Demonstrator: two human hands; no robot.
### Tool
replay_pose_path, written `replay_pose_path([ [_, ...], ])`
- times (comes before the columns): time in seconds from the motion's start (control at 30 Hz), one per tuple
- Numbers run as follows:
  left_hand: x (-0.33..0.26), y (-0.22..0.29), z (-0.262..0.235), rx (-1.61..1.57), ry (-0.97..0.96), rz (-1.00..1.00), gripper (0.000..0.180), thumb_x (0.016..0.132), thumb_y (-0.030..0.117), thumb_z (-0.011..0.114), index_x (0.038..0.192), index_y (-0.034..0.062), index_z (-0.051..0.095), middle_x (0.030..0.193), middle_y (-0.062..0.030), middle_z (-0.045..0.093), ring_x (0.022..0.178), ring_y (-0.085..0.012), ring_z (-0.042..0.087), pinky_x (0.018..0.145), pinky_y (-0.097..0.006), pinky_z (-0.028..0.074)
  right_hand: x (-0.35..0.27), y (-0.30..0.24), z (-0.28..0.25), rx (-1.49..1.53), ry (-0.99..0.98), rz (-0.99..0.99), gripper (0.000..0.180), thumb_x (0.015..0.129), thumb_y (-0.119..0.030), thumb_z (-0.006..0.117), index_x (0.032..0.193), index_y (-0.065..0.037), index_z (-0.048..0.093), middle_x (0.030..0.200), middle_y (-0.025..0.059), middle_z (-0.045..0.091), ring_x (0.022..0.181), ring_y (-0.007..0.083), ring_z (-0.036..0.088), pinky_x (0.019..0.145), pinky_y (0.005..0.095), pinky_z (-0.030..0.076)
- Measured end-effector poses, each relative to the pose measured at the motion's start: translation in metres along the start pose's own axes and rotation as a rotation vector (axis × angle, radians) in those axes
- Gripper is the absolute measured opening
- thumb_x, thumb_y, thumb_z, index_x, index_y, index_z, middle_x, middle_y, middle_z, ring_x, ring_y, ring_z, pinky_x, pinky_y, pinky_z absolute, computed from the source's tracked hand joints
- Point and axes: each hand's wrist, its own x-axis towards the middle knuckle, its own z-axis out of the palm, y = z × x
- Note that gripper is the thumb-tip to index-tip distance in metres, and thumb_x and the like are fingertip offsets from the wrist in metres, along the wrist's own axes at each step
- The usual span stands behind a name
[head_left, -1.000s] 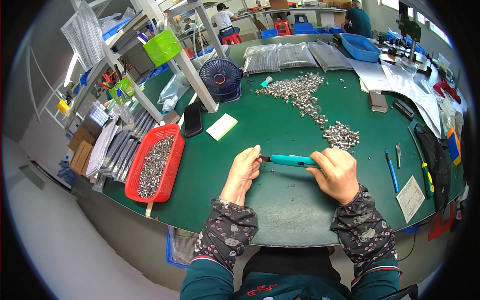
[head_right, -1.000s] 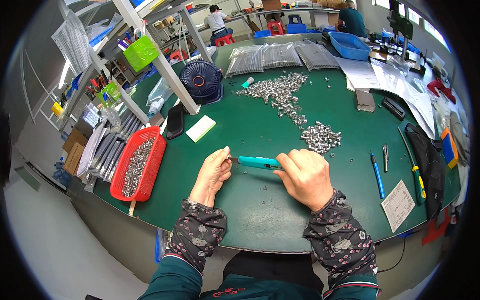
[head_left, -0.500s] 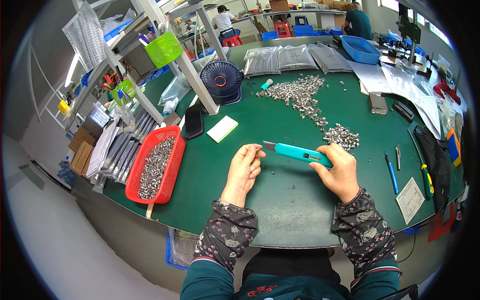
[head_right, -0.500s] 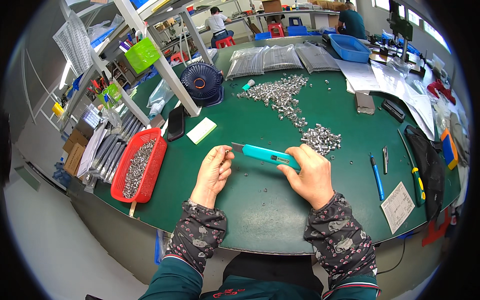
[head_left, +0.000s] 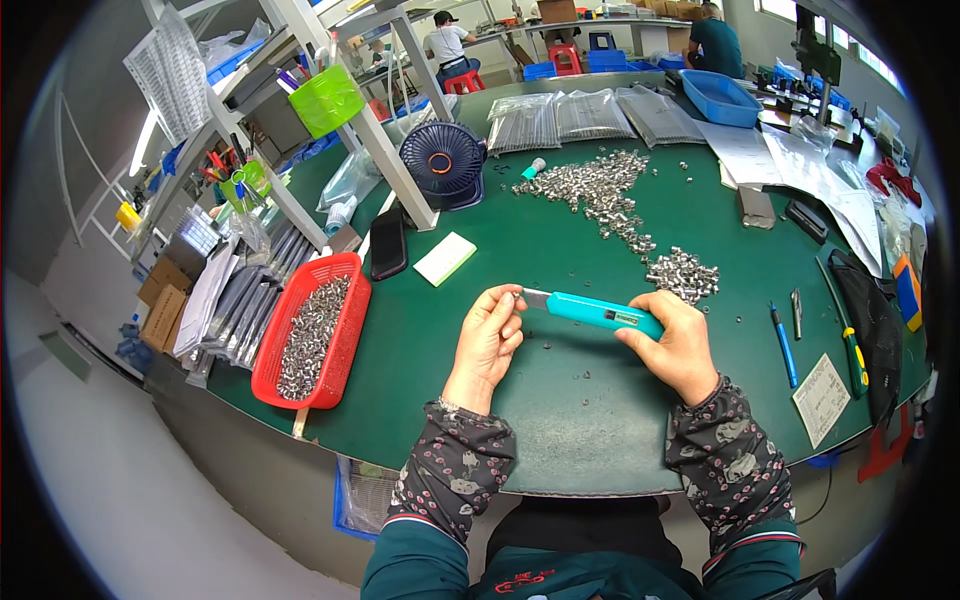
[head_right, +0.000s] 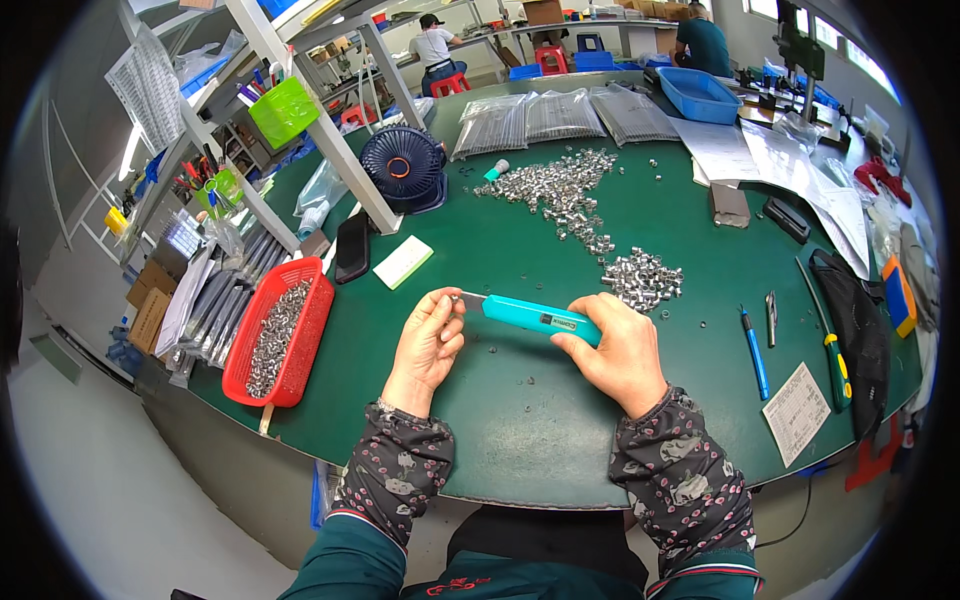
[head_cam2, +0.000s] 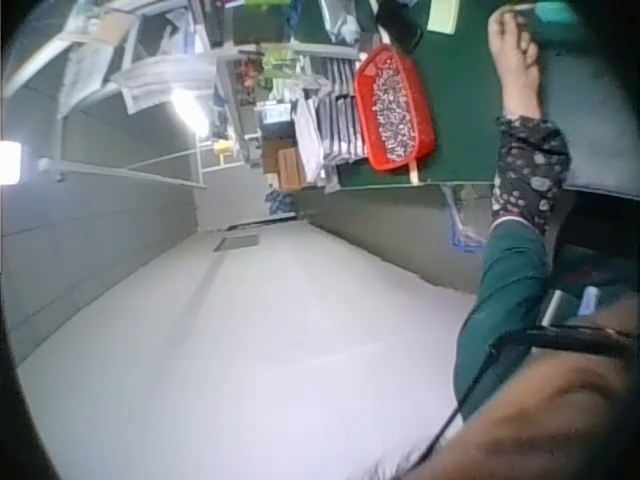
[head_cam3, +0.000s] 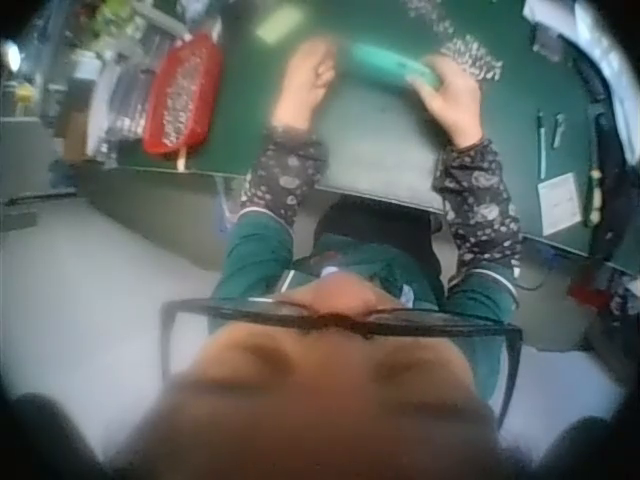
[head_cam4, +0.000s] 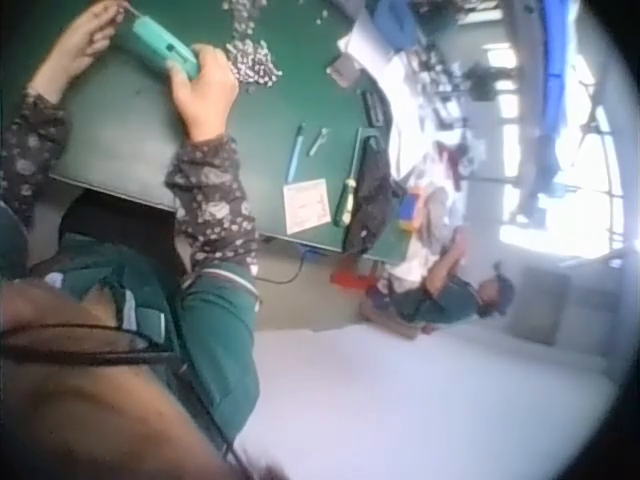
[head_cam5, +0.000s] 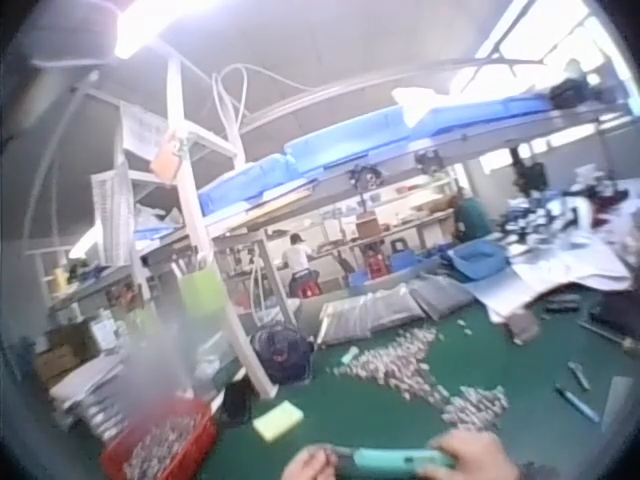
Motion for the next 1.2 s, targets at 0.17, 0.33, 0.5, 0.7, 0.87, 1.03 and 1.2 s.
replay_pose_path([
  [0.17,0.0002,-0.0007,-0.002,-0.047,-0.023,-0.012,0.011,0.088,0.015,0.052,0.094,0.0052,0.054,0.08,-0.0029,0.051,0.051,-0.0041,0.035,0.037,-0.015,0.024,-0.0001,-0.0001,-0.0005,0.013,-0.012,0.007,0.026,0.063,-0.017,0.072,0.082,-0.005,0.059,0.071,0.0091,0.055,0.061,0.0264,0.055,0.054,0.034,0.043],
  [0.33,-0.0012,0.0015,-0.0009,-0.09,-0.021,-0.029,0.011,0.088,0.015,0.052,0.093,0.0053,0.054,0.079,-0.0027,0.049,0.053,-0.0046,0.035,0.037,-0.015,0.023,0.0001,-0.0009,-0.0009,0.015,-0.03,0.013,0.026,0.063,-0.018,0.072,0.082,-0.005,0.059,0.071,0.0089,0.055,0.062,0.0263,0.055,0.054,0.0342,0.043],
  [0.5,-0.0009,0.0015,-0.0004,-0.094,-0.027,-0.042,0.012,0.088,0.015,0.051,0.093,0.0048,0.054,0.079,-0.0022,0.049,0.053,-0.0051,0.035,0.037,-0.015,0.023,0.0004,-0.0003,-0.0011,0.018,-0.048,0.026,0.026,0.063,-0.019,0.071,0.082,-0.005,0.059,0.072,0.0093,0.056,0.063,0.0264,0.056,0.055,0.034,0.044],
  [0.7,0.0006,-0.0012,-0.0019,-0.061,-0.054,-0.045,0.014,0.089,0.018,0.05,0.092,0.0051,0.054,0.076,-0.0002,0.049,0.051,-0.0048,0.034,0.037,-0.015,0.023,0.0005,0.0003,-0.0018,0.042,-0.083,0.061,0.027,0.063,-0.021,0.071,0.082,-0.005,0.06,0.074,0.0101,0.058,0.064,0.0267,0.057,0.056,0.0343,0.044],
  [0.87,-0.0002,-0.0004,0.0006,-0.014,-0.029,-0.019,0.015,0.089,0.02,0.049,0.09,0.006,0.053,0.075,0.0002,0.049,0.048,-0.004,0.033,0.036,-0.015,0.022,0.0008,0.0007,-0.0021,0.062,-0.121,0.088,0.027,0.064,-0.021,0.071,0.082,-0.004,0.06,0.074,0.0106,0.058,0.064,0.0271,0.058,0.057,0.0341,0.045],
  [1.03,0.0002,-0.0009,-0.0025,0.002,-0.013,-0.004,0.016,0.089,0.022,0.049,0.089,0.0063,0.053,0.075,-0.0001,0.049,0.048,-0.0037,0.033,0.036,-0.015,0.022,0.0003,0.0003,-0.0013,0.058,-0.139,0.089,0.028,0.065,-0.023,0.07,0.082,-0.004,0.061,0.074,0.0107,0.059,0.064,0.0272,0.058,0.057,0.0345,0.045],
  [1.2,-0.0008,0.0012,0.0015,0.011,0.021,-0.019,0.015,0.09,0.021,0.049,0.091,0.0059,0.052,0.077,-0.0009,0.049,0.048,-0.0034,0.032,0.037,-0.015,0.023,0.0008,-0.0001,-0.0025,0.058,-0.146,0.132,0.028,0.064,-0.024,0.07,0.082,-0.004,0.061,0.074,0.0108,0.059,0.065,0.0272,0.058,0.057,0.0343,0.045],
])
